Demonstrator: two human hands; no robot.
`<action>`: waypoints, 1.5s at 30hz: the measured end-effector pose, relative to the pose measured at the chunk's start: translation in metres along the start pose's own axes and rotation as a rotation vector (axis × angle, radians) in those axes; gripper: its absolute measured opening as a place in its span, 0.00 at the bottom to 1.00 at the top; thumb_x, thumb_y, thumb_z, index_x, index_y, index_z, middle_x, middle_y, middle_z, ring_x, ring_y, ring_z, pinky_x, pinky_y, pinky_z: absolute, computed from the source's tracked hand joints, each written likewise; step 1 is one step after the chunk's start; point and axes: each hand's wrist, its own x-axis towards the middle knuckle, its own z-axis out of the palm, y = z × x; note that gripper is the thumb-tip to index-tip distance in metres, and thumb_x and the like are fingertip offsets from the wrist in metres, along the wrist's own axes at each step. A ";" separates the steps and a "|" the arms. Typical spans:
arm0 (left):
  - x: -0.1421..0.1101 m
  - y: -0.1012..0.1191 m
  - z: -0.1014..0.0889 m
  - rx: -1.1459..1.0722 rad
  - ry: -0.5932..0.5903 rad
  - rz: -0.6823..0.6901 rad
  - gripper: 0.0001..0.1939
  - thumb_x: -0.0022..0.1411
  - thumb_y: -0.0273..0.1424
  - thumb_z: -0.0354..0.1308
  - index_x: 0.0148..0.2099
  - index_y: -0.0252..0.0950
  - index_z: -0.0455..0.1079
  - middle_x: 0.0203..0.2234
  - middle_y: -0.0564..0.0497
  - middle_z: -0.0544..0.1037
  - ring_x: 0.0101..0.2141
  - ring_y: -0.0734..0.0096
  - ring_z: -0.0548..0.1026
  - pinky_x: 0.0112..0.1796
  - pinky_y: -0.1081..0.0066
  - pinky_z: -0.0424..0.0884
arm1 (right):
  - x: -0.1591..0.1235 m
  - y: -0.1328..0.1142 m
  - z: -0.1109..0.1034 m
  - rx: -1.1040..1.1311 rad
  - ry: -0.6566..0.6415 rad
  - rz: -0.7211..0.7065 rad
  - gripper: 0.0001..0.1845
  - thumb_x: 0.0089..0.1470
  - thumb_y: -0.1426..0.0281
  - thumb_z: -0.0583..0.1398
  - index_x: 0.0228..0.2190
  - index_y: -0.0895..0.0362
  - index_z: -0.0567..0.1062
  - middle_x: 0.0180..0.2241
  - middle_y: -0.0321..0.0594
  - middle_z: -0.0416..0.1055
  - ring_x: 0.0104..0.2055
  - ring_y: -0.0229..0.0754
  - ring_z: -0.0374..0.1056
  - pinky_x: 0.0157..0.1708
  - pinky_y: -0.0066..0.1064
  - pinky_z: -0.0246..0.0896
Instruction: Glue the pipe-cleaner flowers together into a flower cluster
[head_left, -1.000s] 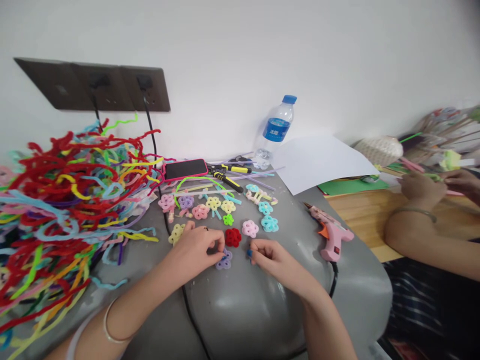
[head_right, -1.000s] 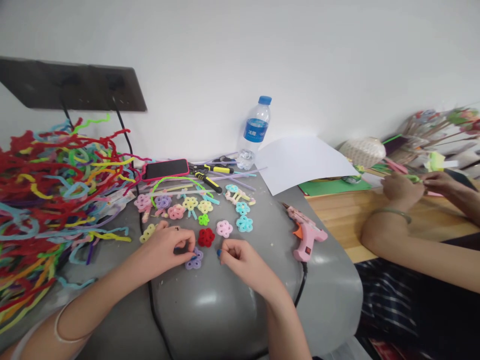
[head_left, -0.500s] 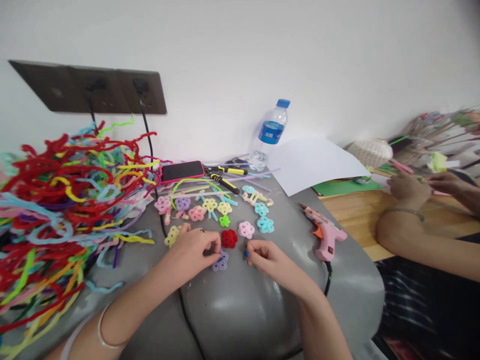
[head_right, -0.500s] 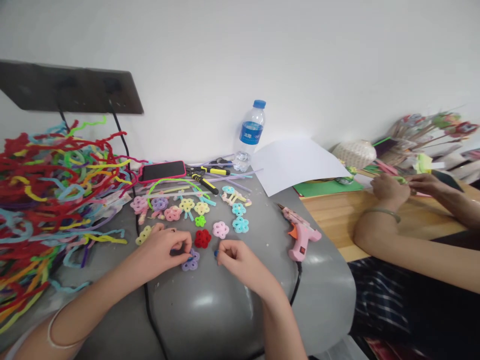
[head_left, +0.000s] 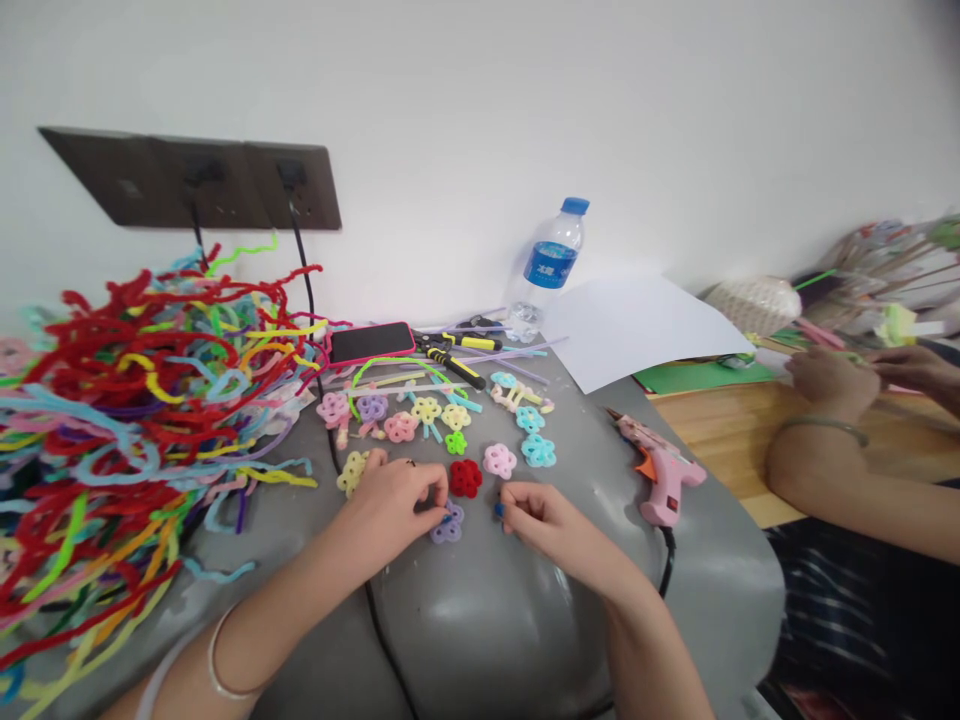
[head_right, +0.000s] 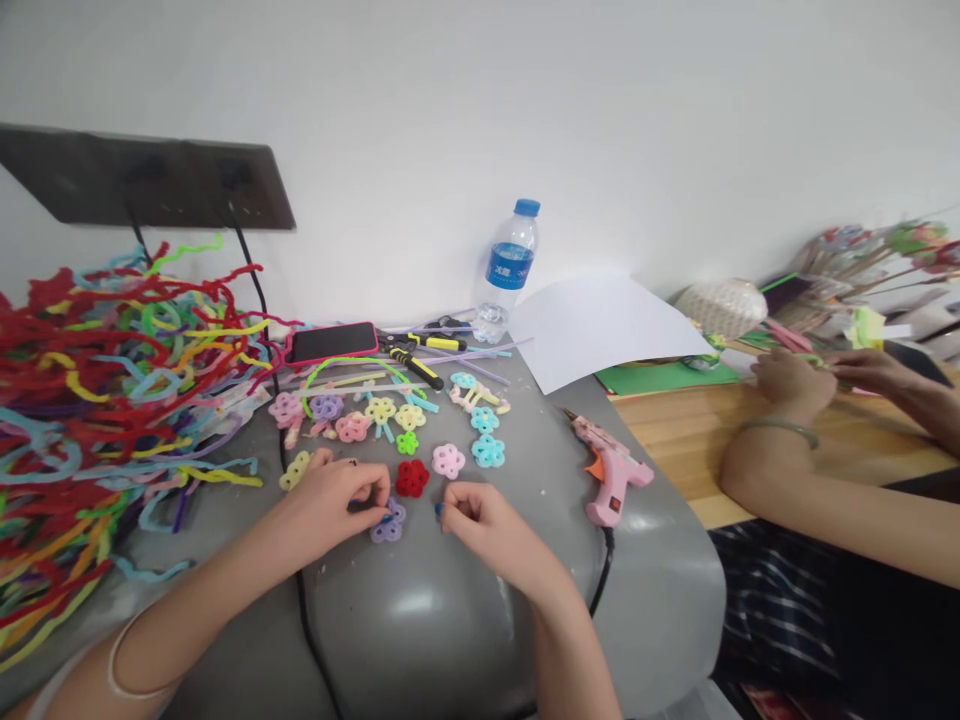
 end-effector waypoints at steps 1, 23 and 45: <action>0.000 0.000 0.000 0.000 -0.004 -0.004 0.05 0.62 0.30 0.58 0.32 0.40 0.72 0.24 0.58 0.74 0.27 0.71 0.69 0.39 0.66 0.54 | 0.000 0.000 0.000 0.001 -0.001 0.002 0.12 0.52 0.67 0.56 0.20 0.54 0.58 0.19 0.26 0.49 0.22 0.33 0.42 0.22 0.27 0.38; -0.004 0.000 -0.005 0.075 0.008 0.001 0.05 0.59 0.24 0.51 0.33 0.38 0.64 0.24 0.59 0.73 0.28 0.70 0.69 0.41 0.64 0.53 | -0.001 0.005 0.000 0.038 0.003 0.013 0.11 0.52 0.68 0.55 0.22 0.54 0.58 0.20 0.27 0.53 0.21 0.32 0.43 0.22 0.28 0.38; 0.004 -0.023 -0.023 -0.038 0.106 -0.069 0.04 0.57 0.29 0.55 0.30 0.38 0.64 0.19 0.61 0.64 0.25 0.73 0.65 0.43 0.65 0.59 | -0.002 0.004 -0.001 0.021 -0.003 0.012 0.10 0.52 0.69 0.53 0.22 0.54 0.57 0.21 0.28 0.54 0.21 0.32 0.43 0.22 0.28 0.37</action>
